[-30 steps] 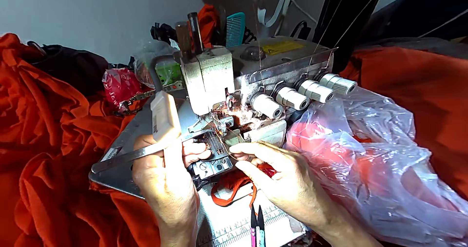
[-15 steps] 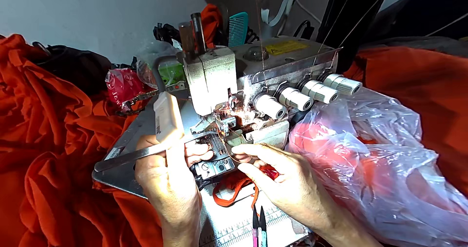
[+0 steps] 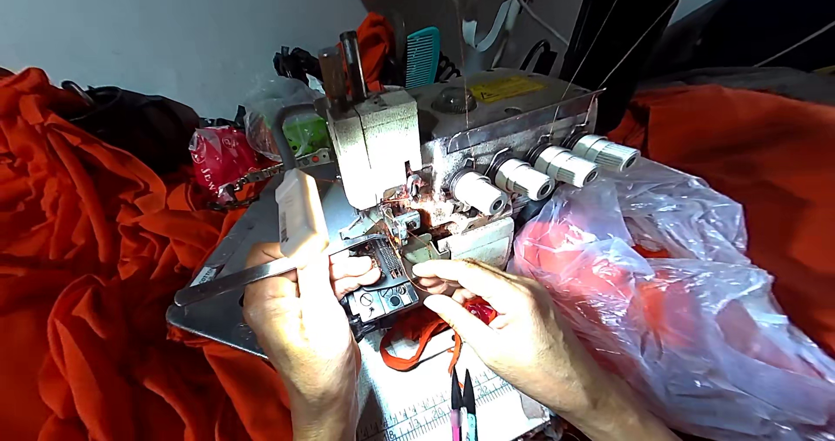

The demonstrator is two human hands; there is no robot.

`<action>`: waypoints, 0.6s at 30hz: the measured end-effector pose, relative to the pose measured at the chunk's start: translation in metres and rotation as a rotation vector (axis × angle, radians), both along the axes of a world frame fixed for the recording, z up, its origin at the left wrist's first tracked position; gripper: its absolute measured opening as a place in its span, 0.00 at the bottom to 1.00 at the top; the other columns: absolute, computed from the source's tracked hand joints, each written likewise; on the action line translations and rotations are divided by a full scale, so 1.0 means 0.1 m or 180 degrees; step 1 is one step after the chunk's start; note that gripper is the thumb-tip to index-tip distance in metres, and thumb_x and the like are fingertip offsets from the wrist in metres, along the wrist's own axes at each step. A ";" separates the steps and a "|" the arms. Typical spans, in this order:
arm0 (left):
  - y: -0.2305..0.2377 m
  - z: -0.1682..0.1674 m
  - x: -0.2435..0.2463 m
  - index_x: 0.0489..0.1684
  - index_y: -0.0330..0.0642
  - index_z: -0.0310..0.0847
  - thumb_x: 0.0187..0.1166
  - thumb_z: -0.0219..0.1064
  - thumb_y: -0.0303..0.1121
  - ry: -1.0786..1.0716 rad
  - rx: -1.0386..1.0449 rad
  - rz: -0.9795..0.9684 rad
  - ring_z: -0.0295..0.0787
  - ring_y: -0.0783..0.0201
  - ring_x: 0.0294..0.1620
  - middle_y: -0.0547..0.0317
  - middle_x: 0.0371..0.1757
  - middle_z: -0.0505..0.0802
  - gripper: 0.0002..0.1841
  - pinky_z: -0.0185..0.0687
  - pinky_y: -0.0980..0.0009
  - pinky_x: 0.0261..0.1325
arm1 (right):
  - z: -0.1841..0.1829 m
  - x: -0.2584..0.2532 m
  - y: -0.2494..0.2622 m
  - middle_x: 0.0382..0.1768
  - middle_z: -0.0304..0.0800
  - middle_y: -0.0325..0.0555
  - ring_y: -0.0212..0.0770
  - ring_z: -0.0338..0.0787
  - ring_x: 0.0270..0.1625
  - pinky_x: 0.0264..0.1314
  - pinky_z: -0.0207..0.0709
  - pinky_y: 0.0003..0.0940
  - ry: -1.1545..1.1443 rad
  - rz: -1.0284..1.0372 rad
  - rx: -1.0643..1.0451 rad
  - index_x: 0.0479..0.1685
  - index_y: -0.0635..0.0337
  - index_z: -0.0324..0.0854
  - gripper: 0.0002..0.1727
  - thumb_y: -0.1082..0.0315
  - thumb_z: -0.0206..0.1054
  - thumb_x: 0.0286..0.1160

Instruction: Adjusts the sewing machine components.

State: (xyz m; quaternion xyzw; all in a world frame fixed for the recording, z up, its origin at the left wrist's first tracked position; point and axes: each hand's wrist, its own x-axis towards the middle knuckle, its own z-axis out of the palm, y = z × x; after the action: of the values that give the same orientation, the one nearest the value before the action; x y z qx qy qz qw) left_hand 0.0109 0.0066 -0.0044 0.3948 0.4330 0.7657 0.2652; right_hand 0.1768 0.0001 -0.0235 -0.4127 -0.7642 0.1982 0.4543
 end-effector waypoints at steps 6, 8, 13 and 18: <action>0.01 0.03 0.01 0.40 0.43 0.72 0.90 0.48 0.22 -0.0082 -0.0083 0.0044 0.92 0.67 0.19 0.64 0.21 0.90 0.10 0.94 0.70 0.25 | -0.01 0.01 0.00 0.46 0.94 0.31 0.17 0.89 0.43 0.46 0.82 0.10 -0.0002 -0.0008 -0.0023 0.56 0.53 0.91 0.14 0.64 0.67 0.75; 0.01 0.04 0.01 0.40 0.44 0.72 0.89 0.48 0.23 -0.0107 -0.0081 0.0054 0.93 0.66 0.19 0.64 0.21 0.91 0.10 0.94 0.70 0.24 | -0.01 0.01 0.00 0.46 0.94 0.31 0.17 0.89 0.43 0.46 0.82 0.10 -0.0003 -0.0011 -0.0031 0.56 0.53 0.91 0.14 0.64 0.67 0.75; 0.02 0.07 0.03 0.39 0.43 0.72 0.90 0.48 0.23 -0.0201 -0.0221 0.0103 0.92 0.67 0.18 0.64 0.19 0.90 0.10 0.93 0.71 0.23 | -0.01 0.00 0.00 0.46 0.94 0.31 0.16 0.89 0.43 0.46 0.82 0.10 -0.0017 -0.0047 -0.0023 0.56 0.53 0.91 0.14 0.64 0.67 0.75; 0.03 0.08 0.04 0.40 0.43 0.71 0.90 0.48 0.23 -0.0106 -0.0347 0.0224 0.93 0.67 0.18 0.64 0.19 0.91 0.09 0.93 0.72 0.22 | -0.01 0.00 -0.01 0.46 0.94 0.31 0.17 0.89 0.44 0.46 0.82 0.10 -0.0008 -0.0028 -0.0059 0.56 0.53 0.91 0.14 0.63 0.67 0.76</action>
State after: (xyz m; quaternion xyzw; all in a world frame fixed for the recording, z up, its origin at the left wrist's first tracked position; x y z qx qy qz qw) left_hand 0.0151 0.0099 0.0035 0.3516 0.4832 0.7563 0.2664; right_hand 0.1772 -0.0006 -0.0246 -0.4204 -0.7611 0.2028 0.4503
